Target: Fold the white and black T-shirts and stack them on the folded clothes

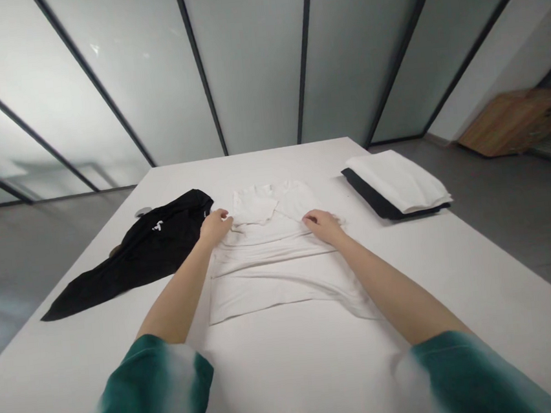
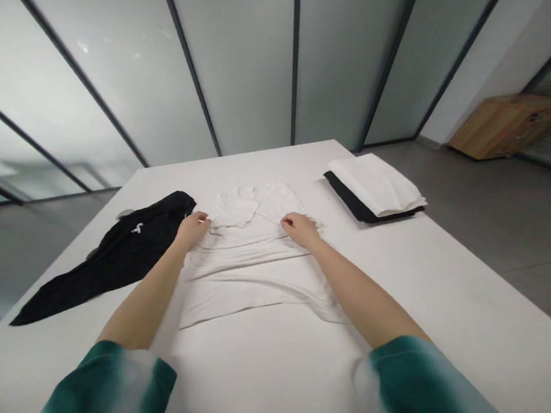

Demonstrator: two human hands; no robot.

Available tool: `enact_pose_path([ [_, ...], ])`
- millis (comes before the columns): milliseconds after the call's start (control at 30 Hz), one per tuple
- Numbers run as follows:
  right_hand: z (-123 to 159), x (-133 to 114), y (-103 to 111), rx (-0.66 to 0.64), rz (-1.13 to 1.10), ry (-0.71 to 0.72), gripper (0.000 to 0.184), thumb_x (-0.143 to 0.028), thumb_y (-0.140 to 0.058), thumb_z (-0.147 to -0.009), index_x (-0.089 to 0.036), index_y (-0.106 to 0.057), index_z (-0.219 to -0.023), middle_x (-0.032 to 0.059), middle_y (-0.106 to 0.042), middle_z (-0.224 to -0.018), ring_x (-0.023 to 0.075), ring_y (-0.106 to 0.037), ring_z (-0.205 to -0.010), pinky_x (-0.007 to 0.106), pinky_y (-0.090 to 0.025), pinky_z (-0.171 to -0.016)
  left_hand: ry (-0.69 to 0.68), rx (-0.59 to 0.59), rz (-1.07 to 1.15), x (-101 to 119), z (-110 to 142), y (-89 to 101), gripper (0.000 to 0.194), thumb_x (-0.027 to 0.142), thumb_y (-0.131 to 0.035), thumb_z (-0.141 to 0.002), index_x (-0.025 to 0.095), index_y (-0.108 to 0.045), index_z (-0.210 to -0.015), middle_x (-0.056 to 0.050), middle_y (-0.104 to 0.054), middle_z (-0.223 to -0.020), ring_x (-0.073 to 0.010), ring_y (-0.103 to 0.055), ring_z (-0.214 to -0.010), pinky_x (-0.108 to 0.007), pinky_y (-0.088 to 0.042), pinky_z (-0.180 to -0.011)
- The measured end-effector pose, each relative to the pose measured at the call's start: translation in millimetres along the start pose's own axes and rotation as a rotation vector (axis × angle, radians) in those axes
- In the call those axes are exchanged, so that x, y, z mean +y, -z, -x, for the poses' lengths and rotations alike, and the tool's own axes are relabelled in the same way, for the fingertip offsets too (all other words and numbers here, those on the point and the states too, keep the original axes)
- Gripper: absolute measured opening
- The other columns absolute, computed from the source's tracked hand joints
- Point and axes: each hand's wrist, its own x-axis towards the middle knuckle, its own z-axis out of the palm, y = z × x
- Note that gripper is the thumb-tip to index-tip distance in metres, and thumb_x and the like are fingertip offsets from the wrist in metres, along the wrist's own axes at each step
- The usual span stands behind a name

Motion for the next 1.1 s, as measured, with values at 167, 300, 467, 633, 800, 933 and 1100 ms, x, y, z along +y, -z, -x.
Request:
enact_pose_path([
  [167,0,0,1,-0.006,0.017,0.007,0.022,-0.023,-0.052,-0.087,-0.018,-0.073,-0.09,0.0068,-0.073,-0.089,0.0181,-0.062,-0.078,0.026,-0.042,-0.07,-0.013,-0.085,-0.071,-6,8,-5.6,0.043,0.049,-0.056,-0.087,0.018,-0.066,-0.115,-0.01,-0.071,-0.115,-0.025,-0.066,-0.107,-0.029,-0.049,-0.088],
  [300,0,0,1,-0.003,0.031,0.001,0.023,-0.024,-0.051,-0.088,-0.018,-0.073,-0.089,0.0068,-0.073,-0.089,0.018,-0.062,-0.078,0.027,-0.042,-0.07,0.006,-0.05,-0.24,8,13,-10.3,0.035,0.043,-0.052,-0.09,0.019,-0.065,-0.113,-0.012,-0.072,-0.109,-0.0267,-0.067,-0.104,-0.032,-0.049,-0.085],
  [467,1,-2,2,-0.013,0.031,-0.007,0.023,-0.025,-0.051,-0.088,-0.018,-0.073,-0.09,0.0062,-0.073,-0.089,0.0178,-0.062,-0.078,0.027,-0.041,-0.07,-0.031,0.037,-0.417,10,22,1.9,0.027,0.029,-0.047,-0.092,0.021,-0.06,-0.114,-0.011,-0.072,-0.104,-0.0268,-0.068,-0.098,-0.033,-0.049,-0.077],
  [633,1,-2,2,-0.015,0.03,-0.003,0.021,-0.023,-0.052,-0.087,-0.018,-0.073,-0.089,0.0059,-0.073,-0.088,0.0175,-0.062,-0.078,0.026,-0.041,-0.069,-0.233,0.038,-0.574,7,35,4.2,0.034,0.013,-0.035,-0.092,0.017,-0.06,-0.115,-0.014,-0.068,-0.108,-0.0251,-0.068,-0.095,-0.034,-0.047,-0.076],
  [800,0,-4,2,-0.024,0.031,-0.017,0.022,-0.024,-0.052,-0.087,-0.019,-0.073,-0.09,0.0058,-0.073,-0.089,0.018,-0.062,-0.079,0.026,-0.042,-0.07,-0.34,-0.139,-0.642,10,47,7.0,0.039,0.018,-0.035,-0.093,0.019,-0.065,-0.118,-0.013,-0.067,-0.115,-0.0247,-0.068,-0.097,-0.032,-0.048,-0.074],
  [933,0,-5,3,-0.023,0.032,-0.015,0.021,-0.024,-0.052,-0.087,-0.019,-0.073,-0.088,0.006,-0.073,-0.089,0.0184,-0.063,-0.08,0.027,-0.042,-0.07,-0.233,-0.283,-0.648,23,49,26.3,0.038,0.032,-0.043,-0.092,0.02,-0.069,-0.116,-0.014,-0.07,-0.114,-0.0282,-0.066,-0.104,-0.036,-0.049,-0.081],
  [1100,1,-2,1,0.014,0.0,0.001,0.02,-0.023,-0.052,-0.086,-0.019,-0.071,-0.084,0.0054,-0.072,-0.084,0.018,-0.062,-0.075,0.027,-0.042,-0.067,-0.261,0.023,-0.579,53,39,32.7,0.041,0.038,-0.039,-0.095,0.018,-0.072,-0.11,-0.014,-0.07,-0.113,-0.0286,-0.061,-0.112,-0.042,-0.041,-0.097],
])
